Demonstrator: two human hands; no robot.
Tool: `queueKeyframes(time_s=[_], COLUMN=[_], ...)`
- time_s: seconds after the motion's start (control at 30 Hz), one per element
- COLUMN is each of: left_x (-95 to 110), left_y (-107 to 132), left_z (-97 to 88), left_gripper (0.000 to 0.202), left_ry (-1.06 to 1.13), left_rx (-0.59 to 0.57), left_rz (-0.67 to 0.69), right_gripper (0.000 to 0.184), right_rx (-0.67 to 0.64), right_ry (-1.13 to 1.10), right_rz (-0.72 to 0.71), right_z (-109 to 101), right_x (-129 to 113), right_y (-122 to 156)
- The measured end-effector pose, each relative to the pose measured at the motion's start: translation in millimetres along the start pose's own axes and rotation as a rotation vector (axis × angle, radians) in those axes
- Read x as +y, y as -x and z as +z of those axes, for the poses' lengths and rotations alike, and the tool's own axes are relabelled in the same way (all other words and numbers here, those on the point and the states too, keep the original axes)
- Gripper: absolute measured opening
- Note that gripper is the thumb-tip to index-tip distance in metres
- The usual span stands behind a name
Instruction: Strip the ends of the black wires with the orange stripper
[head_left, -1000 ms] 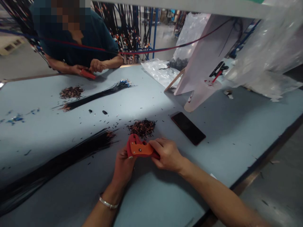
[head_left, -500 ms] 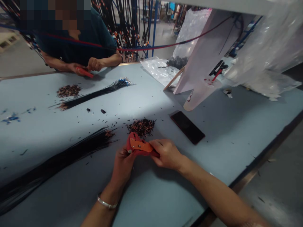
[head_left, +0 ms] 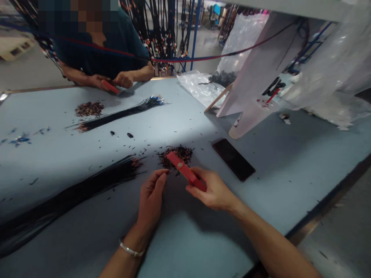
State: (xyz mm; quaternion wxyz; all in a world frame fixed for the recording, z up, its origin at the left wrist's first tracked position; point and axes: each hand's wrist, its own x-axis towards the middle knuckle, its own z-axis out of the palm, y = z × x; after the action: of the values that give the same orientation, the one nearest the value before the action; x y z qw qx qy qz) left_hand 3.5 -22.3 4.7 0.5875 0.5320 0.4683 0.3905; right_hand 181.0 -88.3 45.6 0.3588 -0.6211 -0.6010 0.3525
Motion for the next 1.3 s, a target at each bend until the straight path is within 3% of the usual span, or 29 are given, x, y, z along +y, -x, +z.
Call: queueKeyframes(time_s=[0.17,0.4,0.63,0.9,1.3], left_x=[1,10,12,7,5], left_y=[-1,0,-1,-2,-3], left_z=[-1.6,-1.8,-2.8,-6.4,-4.7], left_gripper=[0.023,0.018,0.019,0.020,0.017], left_ry=[-0.099,-0.162,-0.244,-0.331,-0.286], left_rx=[0.001,0.018,0.054,-0.008,-0.016], left_rz=[-0.014,0.119,0.180,0.221,0.310], right_gripper=[0.040,0.037,0.034,0.037,0.039], right_rx=[-0.312,-0.323,-0.326,-0.404,-0.469], right_ry=[-0.851,-1.187,-1.157,-1.015,-0.971], right_rz=[0.234,0.411,0.379,0.318,0.313], right_z=[0,10,2,-3,-6], right_x=[5,22,24,24,24], right_y=[5,13,12,13,13])
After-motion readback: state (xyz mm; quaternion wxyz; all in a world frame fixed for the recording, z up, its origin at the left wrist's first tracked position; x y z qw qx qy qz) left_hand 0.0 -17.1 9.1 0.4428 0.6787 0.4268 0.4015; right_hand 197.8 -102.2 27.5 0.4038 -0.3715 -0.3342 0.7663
